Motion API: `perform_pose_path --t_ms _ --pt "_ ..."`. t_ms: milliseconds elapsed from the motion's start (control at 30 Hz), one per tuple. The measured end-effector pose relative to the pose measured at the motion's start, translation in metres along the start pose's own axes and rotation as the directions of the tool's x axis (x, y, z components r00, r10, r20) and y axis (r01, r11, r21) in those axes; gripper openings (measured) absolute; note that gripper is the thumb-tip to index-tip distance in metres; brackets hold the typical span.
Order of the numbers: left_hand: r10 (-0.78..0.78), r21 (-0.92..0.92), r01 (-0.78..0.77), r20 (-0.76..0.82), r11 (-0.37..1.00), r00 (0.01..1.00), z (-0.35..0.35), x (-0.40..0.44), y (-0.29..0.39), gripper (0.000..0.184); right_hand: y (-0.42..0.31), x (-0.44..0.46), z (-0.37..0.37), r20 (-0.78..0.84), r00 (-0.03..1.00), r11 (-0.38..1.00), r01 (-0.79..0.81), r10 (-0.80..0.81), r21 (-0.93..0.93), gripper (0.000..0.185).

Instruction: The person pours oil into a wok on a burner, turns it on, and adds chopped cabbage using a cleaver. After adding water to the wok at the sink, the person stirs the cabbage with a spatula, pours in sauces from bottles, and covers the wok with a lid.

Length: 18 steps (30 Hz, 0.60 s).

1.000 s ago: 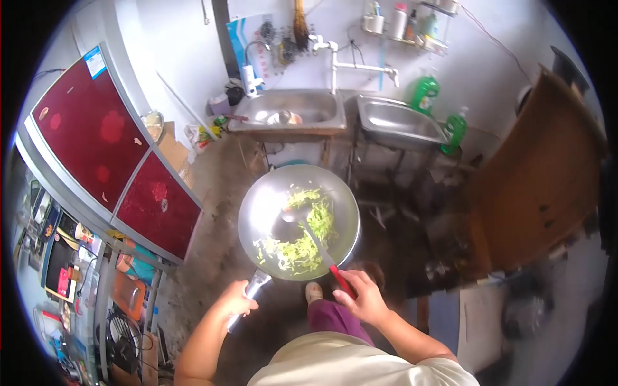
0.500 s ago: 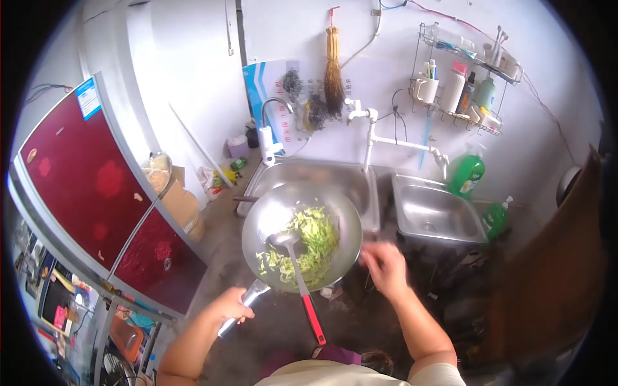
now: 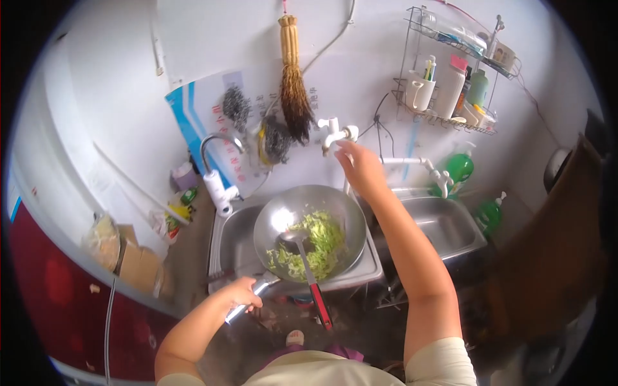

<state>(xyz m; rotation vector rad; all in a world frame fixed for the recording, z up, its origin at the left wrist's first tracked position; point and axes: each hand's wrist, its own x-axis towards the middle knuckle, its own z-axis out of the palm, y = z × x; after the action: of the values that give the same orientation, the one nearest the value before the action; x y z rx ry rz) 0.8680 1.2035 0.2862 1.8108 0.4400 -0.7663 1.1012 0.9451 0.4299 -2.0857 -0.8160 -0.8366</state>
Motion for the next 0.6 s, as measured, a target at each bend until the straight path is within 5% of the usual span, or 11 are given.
perform_pose_path --t_ms 33,133,167,267,367,467,600 --pt "-0.007 0.031 0.007 0.015 0.999 1.0 -0.009 0.01 0.007 0.026 0.013 0.014 0.015 0.055 0.997 0.998 -0.061 0.062 -0.033 0.027" --pt "-0.036 0.084 0.033 0.04 0.996 0.999 -0.026 0.037 0.024 0.024 0.037 0.048 0.056 -0.028 0.997 0.99 0.075 -0.079 -0.116 0.032" --pt "-0.025 0.099 0.02 0.052 0.995 0.998 -0.035 0.047 0.026 0.024 0.041 0.056 0.063 0.056 0.997 0.99 -0.043 0.051 -0.131 0.035" --pt "-0.01 0.153 -0.003 0.083 0.988 0.996 -0.048 0.067 0.028 0.024 0.041 0.07 0.076 -0.108 0.993 0.971 0.012 -0.038 -0.238 0.03" --pt "-0.007 0.17 -0.008 0.086 0.985 0.996 -0.045 0.077 0.036 0.024 0.048 0.079 0.079 0.132 0.986 0.981 -0.078 0.102 -0.177 0.02" --pt "0.006 0.199 -0.032 0.13 0.979 0.992 -0.052 0.086 0.032 0.023 0.062 0.078 0.085 0.092 0.995 0.986 0.043 -0.028 -0.163 0.015" --pt "0.0 0.191 -0.016 0.085 0.981 0.996 -0.033 0.089 0.03 0.023 0.075 0.075 0.074 0.079 0.979 0.98 0.18 -0.187 0.087 0.012"
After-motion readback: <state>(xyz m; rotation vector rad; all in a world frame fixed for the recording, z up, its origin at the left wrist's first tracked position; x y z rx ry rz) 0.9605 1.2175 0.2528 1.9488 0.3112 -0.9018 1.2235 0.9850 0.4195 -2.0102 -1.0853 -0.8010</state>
